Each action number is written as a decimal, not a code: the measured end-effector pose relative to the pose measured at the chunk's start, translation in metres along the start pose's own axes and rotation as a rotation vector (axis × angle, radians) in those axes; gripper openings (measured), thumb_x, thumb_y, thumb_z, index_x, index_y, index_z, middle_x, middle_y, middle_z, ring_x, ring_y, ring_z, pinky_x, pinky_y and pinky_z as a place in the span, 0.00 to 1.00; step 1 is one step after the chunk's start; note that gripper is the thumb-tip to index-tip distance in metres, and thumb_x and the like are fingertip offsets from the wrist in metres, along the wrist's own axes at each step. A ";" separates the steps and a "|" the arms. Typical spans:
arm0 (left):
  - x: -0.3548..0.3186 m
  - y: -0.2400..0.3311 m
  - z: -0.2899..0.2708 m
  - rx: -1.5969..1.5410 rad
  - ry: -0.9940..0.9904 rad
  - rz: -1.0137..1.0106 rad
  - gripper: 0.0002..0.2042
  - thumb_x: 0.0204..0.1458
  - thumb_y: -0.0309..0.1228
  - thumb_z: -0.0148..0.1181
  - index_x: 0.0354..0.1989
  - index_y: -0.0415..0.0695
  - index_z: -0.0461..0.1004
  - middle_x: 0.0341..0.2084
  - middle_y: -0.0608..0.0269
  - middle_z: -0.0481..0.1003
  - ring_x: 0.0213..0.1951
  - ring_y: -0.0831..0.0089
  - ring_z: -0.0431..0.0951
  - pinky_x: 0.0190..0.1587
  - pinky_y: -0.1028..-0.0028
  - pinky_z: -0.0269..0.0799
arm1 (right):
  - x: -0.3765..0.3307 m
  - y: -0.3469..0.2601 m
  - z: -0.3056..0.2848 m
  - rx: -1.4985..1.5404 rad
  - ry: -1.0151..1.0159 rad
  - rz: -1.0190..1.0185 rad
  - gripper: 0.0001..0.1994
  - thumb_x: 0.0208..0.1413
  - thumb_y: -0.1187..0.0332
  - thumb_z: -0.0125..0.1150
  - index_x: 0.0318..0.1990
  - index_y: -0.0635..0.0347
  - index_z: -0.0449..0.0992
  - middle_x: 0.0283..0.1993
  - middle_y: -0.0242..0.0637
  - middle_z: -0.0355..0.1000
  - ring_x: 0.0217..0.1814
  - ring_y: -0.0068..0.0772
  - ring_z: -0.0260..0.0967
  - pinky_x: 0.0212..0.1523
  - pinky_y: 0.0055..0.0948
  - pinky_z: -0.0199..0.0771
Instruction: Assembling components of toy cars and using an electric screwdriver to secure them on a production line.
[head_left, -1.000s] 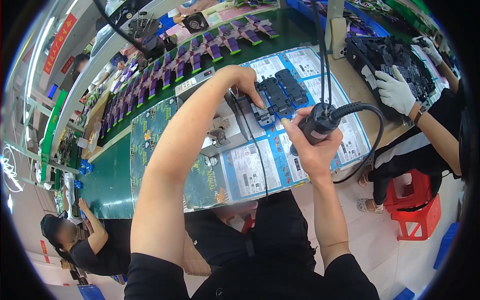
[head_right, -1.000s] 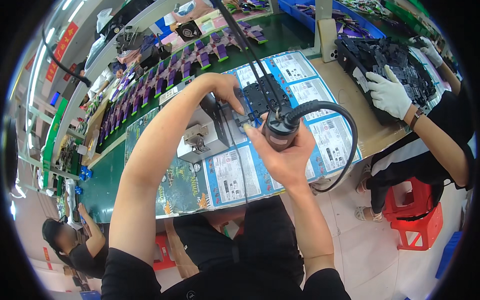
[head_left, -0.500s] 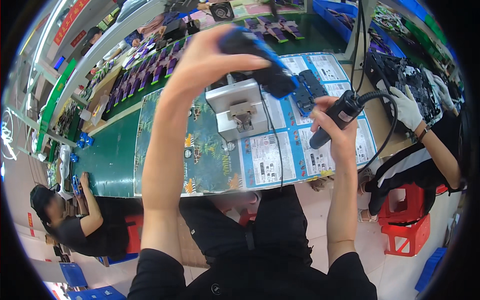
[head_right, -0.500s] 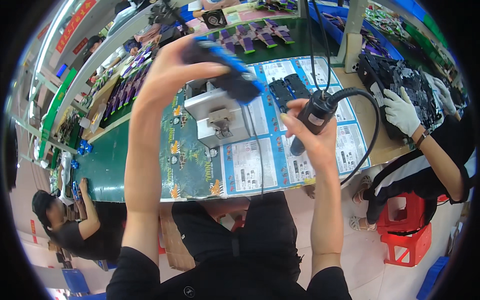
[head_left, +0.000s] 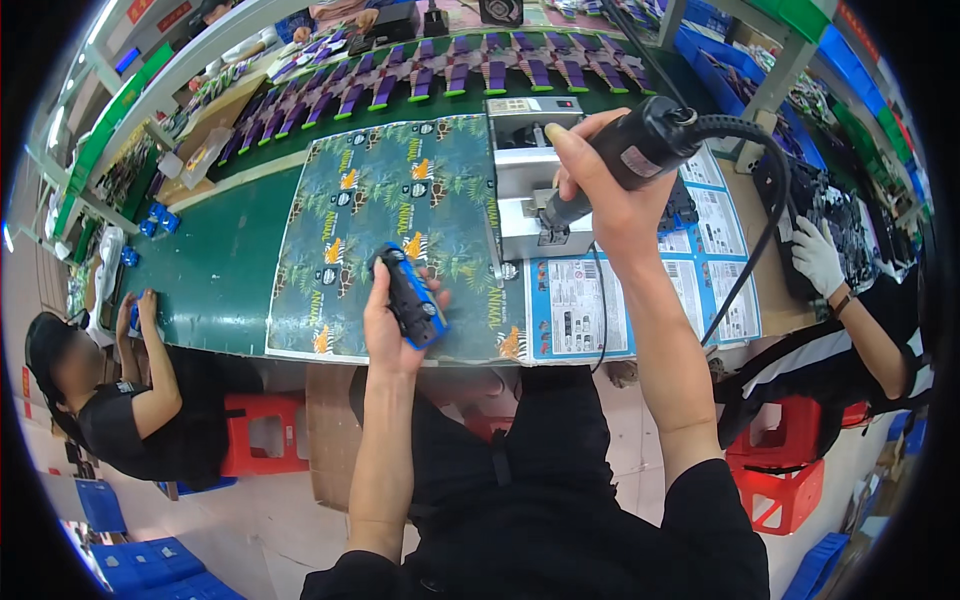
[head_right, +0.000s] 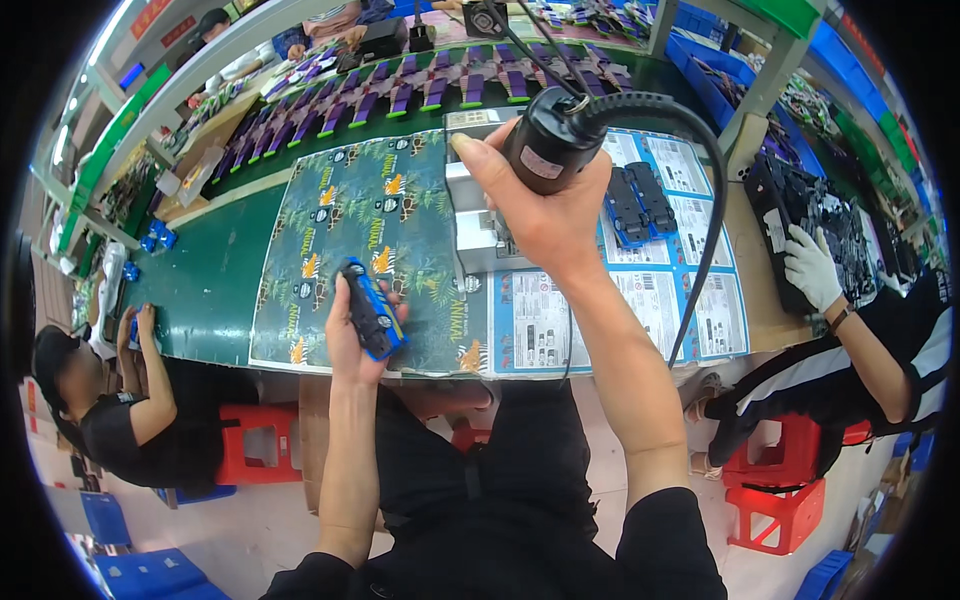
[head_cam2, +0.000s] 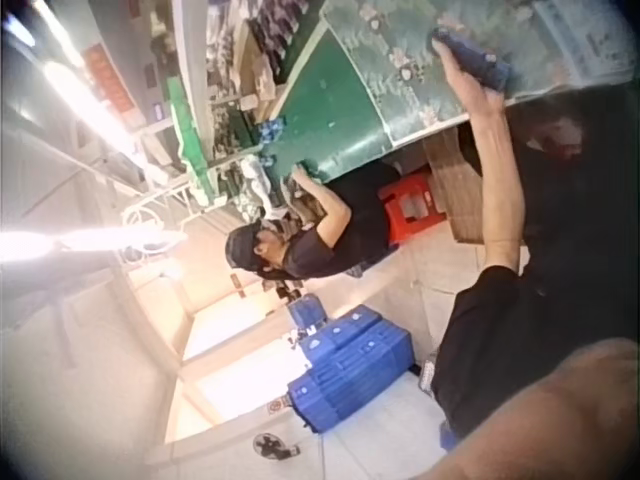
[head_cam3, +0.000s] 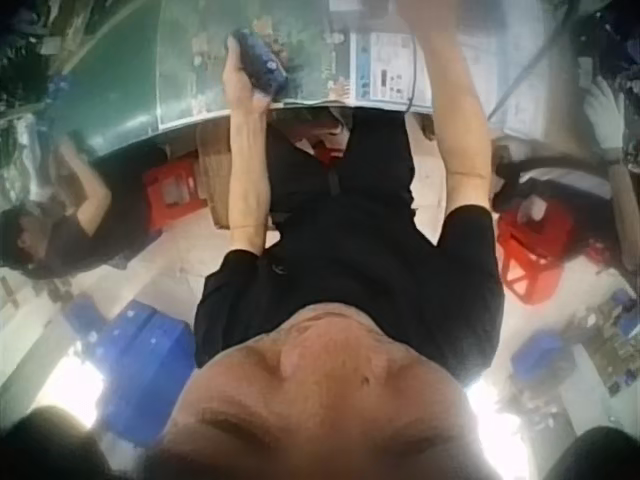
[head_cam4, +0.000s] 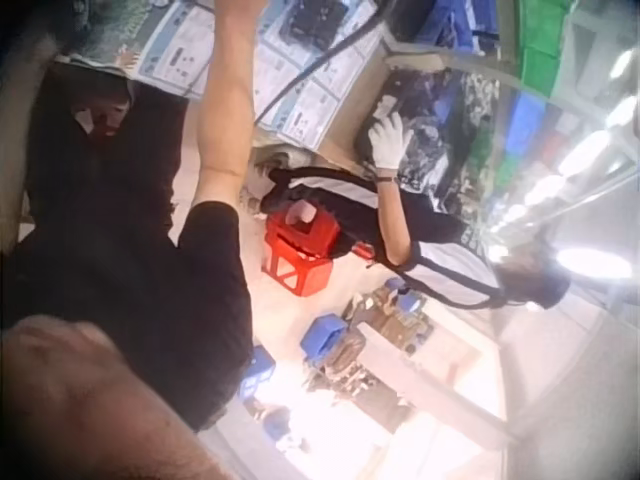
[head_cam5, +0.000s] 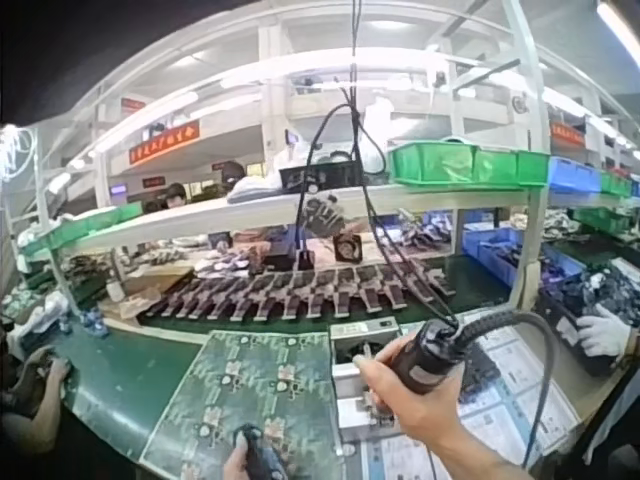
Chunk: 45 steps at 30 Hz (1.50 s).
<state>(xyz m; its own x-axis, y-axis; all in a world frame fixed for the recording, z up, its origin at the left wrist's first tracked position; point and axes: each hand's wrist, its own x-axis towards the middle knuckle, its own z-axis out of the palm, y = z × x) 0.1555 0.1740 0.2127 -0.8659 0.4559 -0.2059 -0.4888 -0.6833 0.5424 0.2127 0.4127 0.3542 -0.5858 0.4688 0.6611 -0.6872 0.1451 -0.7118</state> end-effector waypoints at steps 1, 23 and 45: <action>-0.004 -0.002 0.007 -0.010 0.005 -0.001 0.20 0.64 0.48 0.50 0.48 0.41 0.70 0.40 0.54 0.76 0.41 0.61 0.79 0.43 0.58 0.80 | -0.002 0.003 0.002 -0.074 -0.011 0.015 0.07 0.51 0.74 0.70 0.26 0.64 0.77 0.19 0.24 0.70 0.19 0.11 0.64 0.20 0.15 0.59; 0.003 -0.038 0.016 0.509 -0.068 0.145 0.13 0.61 0.35 0.58 0.47 0.38 0.73 0.37 0.56 0.79 0.35 0.70 0.82 0.40 0.71 0.80 | -0.036 -0.007 0.030 0.388 -0.087 0.075 0.06 0.63 0.68 0.49 0.35 0.59 0.66 0.22 0.33 0.62 0.20 0.27 0.61 0.26 0.31 0.66; -0.003 -0.041 0.026 0.615 -0.099 0.300 0.13 0.53 0.25 0.65 0.46 0.35 0.75 0.35 0.61 0.79 0.33 0.79 0.79 0.38 0.77 0.76 | -0.057 0.029 0.066 0.188 -0.193 0.002 0.09 0.55 0.76 0.61 0.31 0.61 0.65 0.22 0.36 0.65 0.18 0.23 0.61 0.25 0.27 0.68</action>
<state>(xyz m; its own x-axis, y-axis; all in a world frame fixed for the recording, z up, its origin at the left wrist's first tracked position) 0.1806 0.2160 0.2126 -0.9261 0.3676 0.0843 -0.0554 -0.3536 0.9337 0.1975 0.3330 0.3114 -0.6461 0.2914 0.7054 -0.7430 -0.0286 -0.6687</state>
